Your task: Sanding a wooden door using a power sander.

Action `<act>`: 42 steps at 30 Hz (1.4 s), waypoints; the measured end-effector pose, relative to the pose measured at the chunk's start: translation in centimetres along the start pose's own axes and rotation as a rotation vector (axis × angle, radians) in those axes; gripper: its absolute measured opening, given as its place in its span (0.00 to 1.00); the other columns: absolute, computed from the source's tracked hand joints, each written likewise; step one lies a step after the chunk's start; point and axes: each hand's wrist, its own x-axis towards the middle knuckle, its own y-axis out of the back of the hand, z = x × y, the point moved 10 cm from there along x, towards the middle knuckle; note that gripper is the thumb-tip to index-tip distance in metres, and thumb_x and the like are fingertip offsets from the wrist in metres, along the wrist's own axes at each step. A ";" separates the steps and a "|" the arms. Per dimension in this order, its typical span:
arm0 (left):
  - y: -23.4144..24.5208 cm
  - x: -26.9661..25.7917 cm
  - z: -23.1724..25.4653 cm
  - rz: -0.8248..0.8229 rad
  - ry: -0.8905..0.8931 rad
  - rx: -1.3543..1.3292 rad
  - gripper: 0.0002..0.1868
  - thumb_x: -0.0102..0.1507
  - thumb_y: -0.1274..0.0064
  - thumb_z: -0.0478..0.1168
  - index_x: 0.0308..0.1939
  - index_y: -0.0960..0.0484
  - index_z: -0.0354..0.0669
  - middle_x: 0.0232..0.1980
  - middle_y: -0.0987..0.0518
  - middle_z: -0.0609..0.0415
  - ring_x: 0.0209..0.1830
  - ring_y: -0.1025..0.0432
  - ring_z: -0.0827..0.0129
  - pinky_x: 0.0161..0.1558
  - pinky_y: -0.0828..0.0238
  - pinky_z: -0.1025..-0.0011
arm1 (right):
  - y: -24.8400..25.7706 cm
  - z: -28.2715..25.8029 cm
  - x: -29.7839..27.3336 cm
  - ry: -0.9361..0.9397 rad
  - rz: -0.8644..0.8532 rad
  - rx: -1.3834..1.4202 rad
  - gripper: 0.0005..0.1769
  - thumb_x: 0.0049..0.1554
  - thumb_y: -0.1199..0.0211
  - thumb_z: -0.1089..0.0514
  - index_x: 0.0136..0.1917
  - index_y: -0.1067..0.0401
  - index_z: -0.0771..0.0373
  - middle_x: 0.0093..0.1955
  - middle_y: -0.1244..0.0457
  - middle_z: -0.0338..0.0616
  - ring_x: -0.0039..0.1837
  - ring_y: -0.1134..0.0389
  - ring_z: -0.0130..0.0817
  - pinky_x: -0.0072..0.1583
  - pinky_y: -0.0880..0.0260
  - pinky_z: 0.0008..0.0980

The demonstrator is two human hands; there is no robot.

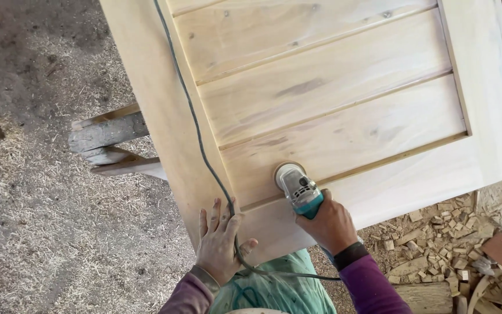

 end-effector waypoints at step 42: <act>-2.1 2.5 1.0 -0.062 0.015 0.103 0.36 0.66 0.59 0.67 0.65 0.31 0.44 0.81 0.48 0.43 0.82 0.62 0.45 0.73 0.78 0.35 | 5.7 5.6 6.7 -0.166 0.191 0.245 0.33 0.51 0.30 0.41 0.54 0.35 0.71 0.41 0.30 0.54 0.39 0.24 0.44 0.44 0.19 0.40</act>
